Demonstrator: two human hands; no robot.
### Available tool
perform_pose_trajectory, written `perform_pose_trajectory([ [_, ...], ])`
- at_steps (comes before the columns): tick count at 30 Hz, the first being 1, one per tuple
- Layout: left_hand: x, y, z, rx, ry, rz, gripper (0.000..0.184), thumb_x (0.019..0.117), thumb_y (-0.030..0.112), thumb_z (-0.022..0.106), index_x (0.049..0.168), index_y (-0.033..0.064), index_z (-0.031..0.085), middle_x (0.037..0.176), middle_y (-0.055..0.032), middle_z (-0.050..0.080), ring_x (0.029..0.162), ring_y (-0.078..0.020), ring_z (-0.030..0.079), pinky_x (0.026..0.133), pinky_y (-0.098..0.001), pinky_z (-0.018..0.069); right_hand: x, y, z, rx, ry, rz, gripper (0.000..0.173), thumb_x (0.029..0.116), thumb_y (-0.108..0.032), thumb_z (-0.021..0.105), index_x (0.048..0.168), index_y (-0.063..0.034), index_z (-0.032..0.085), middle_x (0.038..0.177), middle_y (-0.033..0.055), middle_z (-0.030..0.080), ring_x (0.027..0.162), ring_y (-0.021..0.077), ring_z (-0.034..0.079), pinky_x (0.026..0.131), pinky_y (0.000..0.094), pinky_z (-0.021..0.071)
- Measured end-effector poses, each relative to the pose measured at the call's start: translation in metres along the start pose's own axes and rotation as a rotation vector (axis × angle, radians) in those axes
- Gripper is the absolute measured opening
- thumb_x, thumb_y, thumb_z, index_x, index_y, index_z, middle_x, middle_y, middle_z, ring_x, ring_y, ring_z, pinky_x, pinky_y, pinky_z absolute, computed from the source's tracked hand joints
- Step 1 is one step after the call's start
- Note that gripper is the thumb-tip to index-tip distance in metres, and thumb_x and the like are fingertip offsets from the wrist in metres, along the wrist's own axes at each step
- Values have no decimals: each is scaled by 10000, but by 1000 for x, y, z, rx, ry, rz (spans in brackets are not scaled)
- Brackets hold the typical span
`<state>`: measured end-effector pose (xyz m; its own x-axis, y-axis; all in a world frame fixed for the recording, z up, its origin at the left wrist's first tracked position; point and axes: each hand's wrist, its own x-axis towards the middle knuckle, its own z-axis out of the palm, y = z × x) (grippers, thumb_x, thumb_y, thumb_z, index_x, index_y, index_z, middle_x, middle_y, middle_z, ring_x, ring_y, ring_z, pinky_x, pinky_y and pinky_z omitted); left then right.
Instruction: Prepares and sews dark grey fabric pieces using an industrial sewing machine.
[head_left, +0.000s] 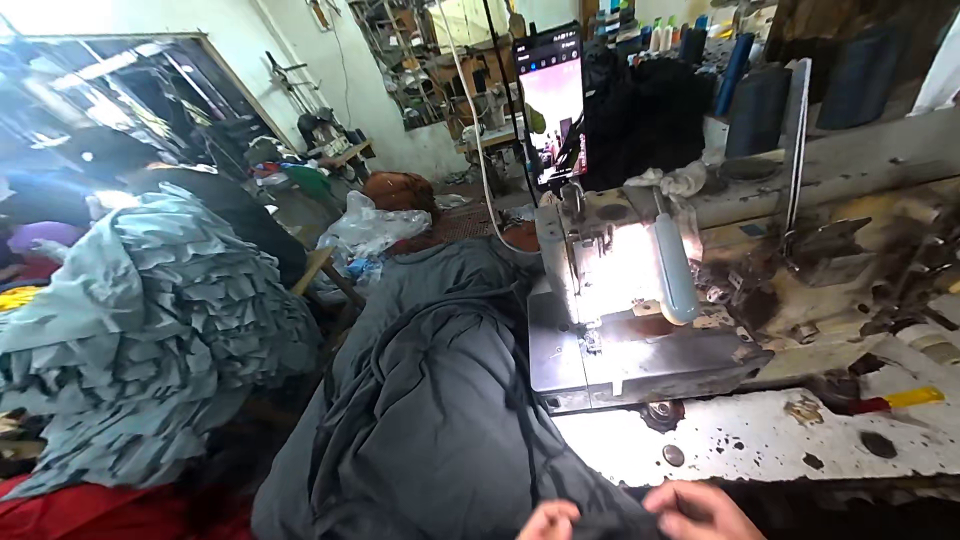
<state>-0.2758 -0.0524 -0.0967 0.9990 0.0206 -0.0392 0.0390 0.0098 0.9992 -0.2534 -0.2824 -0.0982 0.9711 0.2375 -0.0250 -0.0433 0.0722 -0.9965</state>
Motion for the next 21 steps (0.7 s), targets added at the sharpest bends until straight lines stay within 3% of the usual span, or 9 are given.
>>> perform_pose_trajectory([
  [3, 24, 29, -10, -125, -18, 55, 294, 1034, 58, 434, 1076, 167, 703, 1006, 114, 730, 909, 37, 663, 829, -185, 556, 33, -5, -3, 452, -137, 46, 199, 939, -70, 537, 946, -234, 650, 764, -126, 666, 462, -63, 475, 402, 130, 396],
  [5, 24, 53, -24, 152, -139, 309, 195, 984, 114, 632, 1132, 119, 759, 956, 77, 724, 880, 60, 631, 805, -136, 522, 41, -12, -12, 472, -245, -59, 219, 944, -114, 548, 894, -277, 686, 797, -142, 662, 471, -90, 459, 399, 104, 382],
  [7, 23, 59, -28, 525, -142, 482, 303, 870, 184, 797, 1133, 35, 783, 784, -37, 614, 727, -21, 535, 677, -149, 444, 48, -16, -22, 249, -327, -233, 149, 940, -138, 634, 1039, -215, 715, 883, -137, 679, 566, -114, 508, 488, 80, 429],
  [9, 20, 65, -29, 794, -88, 580, 307, 829, 217, 825, 1102, 77, 807, 717, -89, 570, 639, -79, 519, 589, -174, 426, 51, -23, -23, -14, -341, -416, 270, 896, -108, 721, 1164, -72, 708, 1030, -42, 738, 784, -88, 634, 686, 91, 527],
  [11, 19, 71, -30, 880, -40, 651, 237, 856, 183, 791, 1075, 96, 818, 711, -96, 559, 621, -93, 517, 565, -180, 422, 55, -25, -17, -294, -230, -629, 267, 897, -137, 720, 1141, -30, 738, 989, 58, 733, 864, -16, 648, 771, 111, 519],
  [13, 32, 67, -34, 870, 19, 693, 179, 902, 178, 723, 1029, 101, 823, 765, -73, 606, 685, -67, 563, 626, -161, 462, 66, -24, -9, -510, -64, -756, 210, 918, -190, 678, 1077, -98, 781, 851, 53, 648, 782, 45, 596, 710, 142, 491],
  [15, 55, 61, -42, 748, 4, 592, 200, 979, 151, 594, 970, 41, 762, 880, -27, 670, 826, 1, 618, 765, -138, 513, 82, -25, -4, -592, -13, -752, 210, 977, -225, 629, 1035, -114, 797, 901, 70, 640, 784, 79, 603, 699, 187, 516],
  [18, 88, 89, -35, 572, -37, 429, 236, 1027, 97, 460, 943, 8, 662, 768, 76, 607, 699, 95, 546, 662, -99, 458, 90, -30, 6, -481, -61, -703, 242, 1015, -188, 588, 1016, -17, 759, 939, 89, 722, 800, 75, 657, 749, 208, 543],
  [21, 141, 122, -14, 821, -4, 532, 199, 993, 144, 576, 1015, 27, 735, 855, -8, 713, 772, 2, 642, 733, -199, 536, 93, -34, 17, -137, -35, -501, 329, 991, -90, 584, 1264, 83, 648, 796, -3, 700, 577, -61, 564, 546, 109, 499],
])
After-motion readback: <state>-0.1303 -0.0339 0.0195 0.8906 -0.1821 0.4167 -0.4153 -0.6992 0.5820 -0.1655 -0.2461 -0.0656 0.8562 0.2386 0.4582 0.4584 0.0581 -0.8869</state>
